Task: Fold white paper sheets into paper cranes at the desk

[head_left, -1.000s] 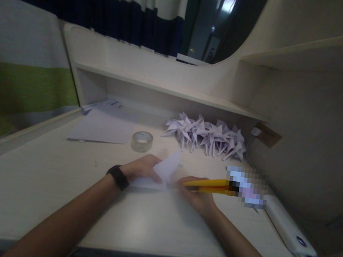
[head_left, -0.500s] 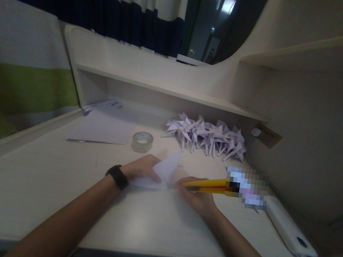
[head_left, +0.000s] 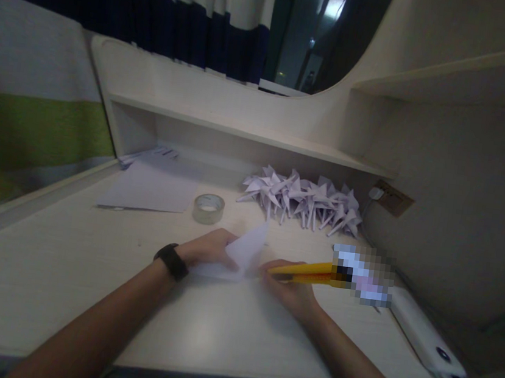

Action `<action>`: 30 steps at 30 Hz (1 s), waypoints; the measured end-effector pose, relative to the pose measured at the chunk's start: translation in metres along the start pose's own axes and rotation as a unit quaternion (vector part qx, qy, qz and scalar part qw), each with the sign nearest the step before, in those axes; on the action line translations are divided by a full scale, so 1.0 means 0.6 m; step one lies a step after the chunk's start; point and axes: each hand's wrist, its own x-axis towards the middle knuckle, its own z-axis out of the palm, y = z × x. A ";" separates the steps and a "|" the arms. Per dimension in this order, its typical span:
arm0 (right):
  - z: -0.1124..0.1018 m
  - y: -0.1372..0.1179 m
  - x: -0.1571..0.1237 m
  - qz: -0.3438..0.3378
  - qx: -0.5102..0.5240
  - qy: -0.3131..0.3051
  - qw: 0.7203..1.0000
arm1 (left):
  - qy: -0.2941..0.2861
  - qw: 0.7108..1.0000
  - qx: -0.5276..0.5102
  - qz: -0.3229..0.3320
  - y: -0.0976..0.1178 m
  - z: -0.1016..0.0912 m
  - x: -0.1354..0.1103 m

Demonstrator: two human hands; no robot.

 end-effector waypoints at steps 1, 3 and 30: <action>0.000 0.000 0.000 0.000 0.004 0.003 1.000 | -0.001 1.000 0.002 0.006 0.000 0.000 0.000; 0.001 0.000 0.001 0.005 0.013 0.004 1.000 | 0.004 1.000 0.010 0.004 -0.001 -0.001 0.000; -0.013 0.016 0.035 0.182 0.347 0.067 0.918 | 0.026 0.993 -0.073 0.090 0.004 0.002 0.005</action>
